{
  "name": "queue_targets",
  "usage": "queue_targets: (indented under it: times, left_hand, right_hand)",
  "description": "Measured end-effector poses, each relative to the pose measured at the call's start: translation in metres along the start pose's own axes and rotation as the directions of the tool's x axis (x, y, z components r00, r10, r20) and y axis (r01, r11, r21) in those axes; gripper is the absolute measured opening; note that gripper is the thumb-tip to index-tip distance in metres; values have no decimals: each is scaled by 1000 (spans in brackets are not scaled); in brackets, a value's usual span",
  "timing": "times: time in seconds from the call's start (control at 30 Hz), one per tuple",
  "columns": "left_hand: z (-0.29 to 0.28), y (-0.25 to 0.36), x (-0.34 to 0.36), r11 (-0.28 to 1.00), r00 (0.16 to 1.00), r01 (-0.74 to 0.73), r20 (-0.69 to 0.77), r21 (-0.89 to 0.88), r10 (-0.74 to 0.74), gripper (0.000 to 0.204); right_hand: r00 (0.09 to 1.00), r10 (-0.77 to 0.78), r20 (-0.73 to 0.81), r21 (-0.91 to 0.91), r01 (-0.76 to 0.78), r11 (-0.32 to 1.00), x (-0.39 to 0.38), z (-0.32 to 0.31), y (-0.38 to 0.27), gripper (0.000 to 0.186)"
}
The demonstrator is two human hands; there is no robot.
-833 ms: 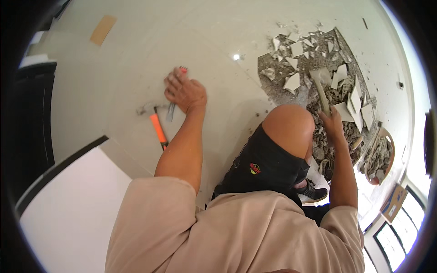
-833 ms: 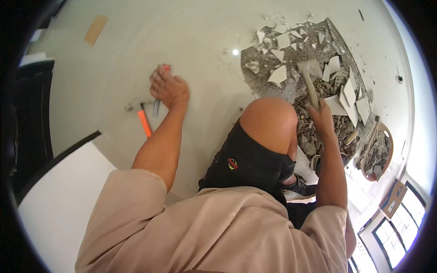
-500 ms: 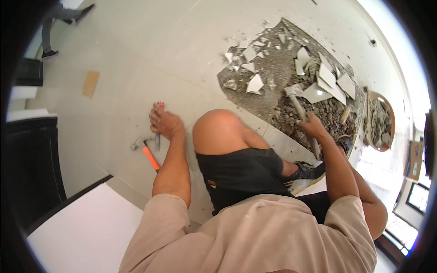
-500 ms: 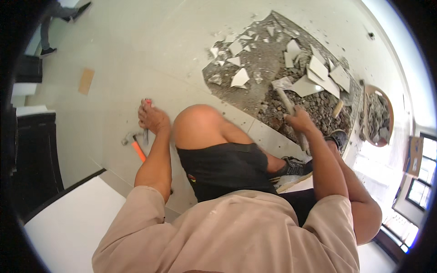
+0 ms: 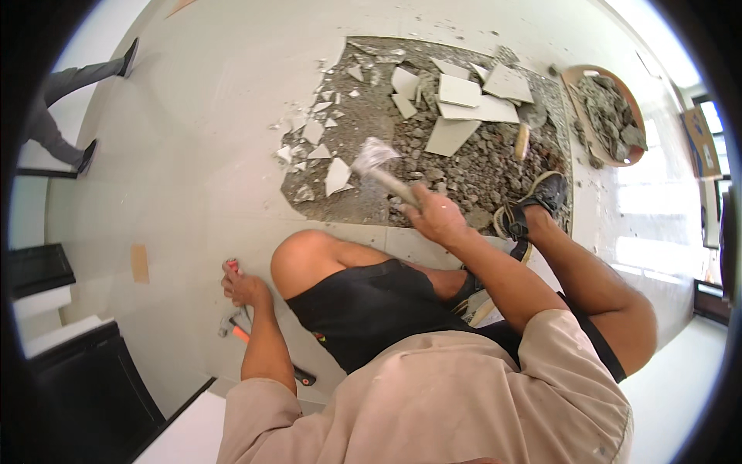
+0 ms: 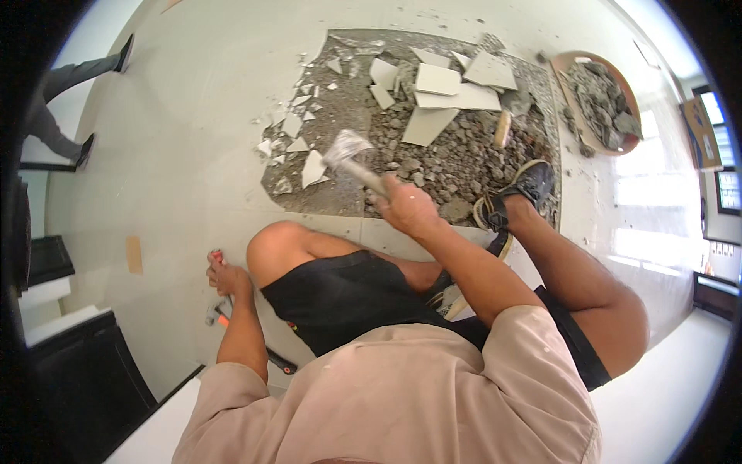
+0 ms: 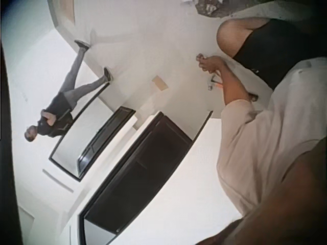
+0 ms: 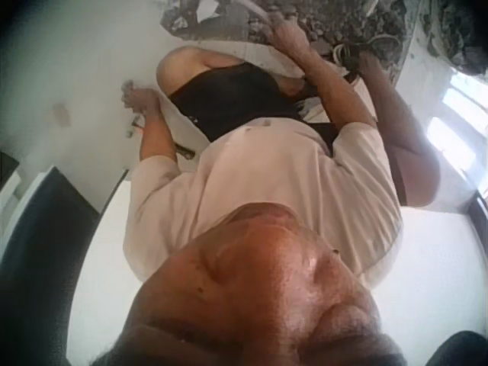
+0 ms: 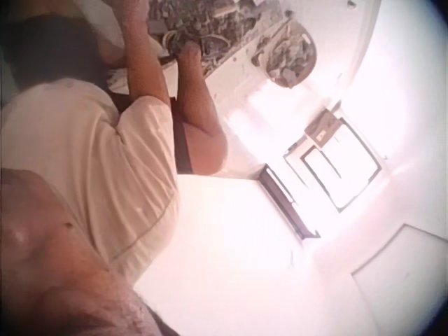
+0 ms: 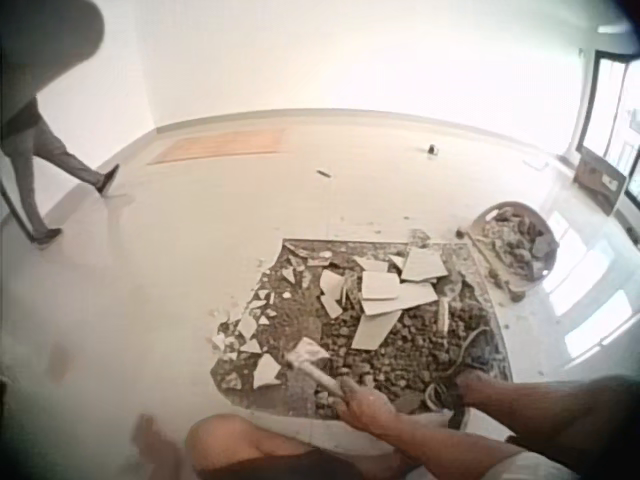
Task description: The person uses a trowel and a hammer to pry up and break white floor tiles, then picks up the resulting shards and debris by hand and places them into a pile.
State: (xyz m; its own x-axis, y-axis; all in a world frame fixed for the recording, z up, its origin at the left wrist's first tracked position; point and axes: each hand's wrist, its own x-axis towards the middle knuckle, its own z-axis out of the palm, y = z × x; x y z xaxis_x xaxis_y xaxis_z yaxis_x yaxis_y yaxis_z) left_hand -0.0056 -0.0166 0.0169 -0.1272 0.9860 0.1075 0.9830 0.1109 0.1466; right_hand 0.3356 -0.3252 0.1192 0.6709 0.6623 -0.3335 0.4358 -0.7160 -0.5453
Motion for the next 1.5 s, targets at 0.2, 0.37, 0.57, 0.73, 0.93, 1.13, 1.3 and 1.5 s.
queue_targets:
  times: [0.2,0.37,0.57,0.73,0.93,1.13,1.3,1.5]
  left_hand:
    - [8,-6,-4,999,988,-48,-143,19,50,49]
    - [9,15,-6,1000,998,1,-63,-8,-2,49]
    - [7,-2,4,1000,994,-6,-113,9,7,49]
    - [4,0,-2,1000,998,-20,-67,3,20,52]
    - [14,9,-3,997,996,-45,-80,-61,40,51]
    - [8,4,-2,999,999,-5,-33,-42,4,50]
    - [6,5,-3,997,998,-38,-61,-67,34,50]
    - [5,1,0,996,1000,-23,-12,-88,22,50]
  right_hand:
    - [783,-66,-618,-394,-236,888,49,-52,52,59]
    - [697,480,-532,-268,-677,685,111,-140,192,65]
    - [751,307,-585,-206,-504,839,97,-146,208,45]
    - [919,159,-359,341,-29,940,56,-35,31,41]
    - [732,-159,662,584,-371,722,67,66,-112,40]
    - [853,81,515,731,-487,478,84,29,-81,37]
    - [845,-20,534,743,-458,488,96,56,-128,32]
    - [864,4,503,826,-482,293,161,40,-82,29]
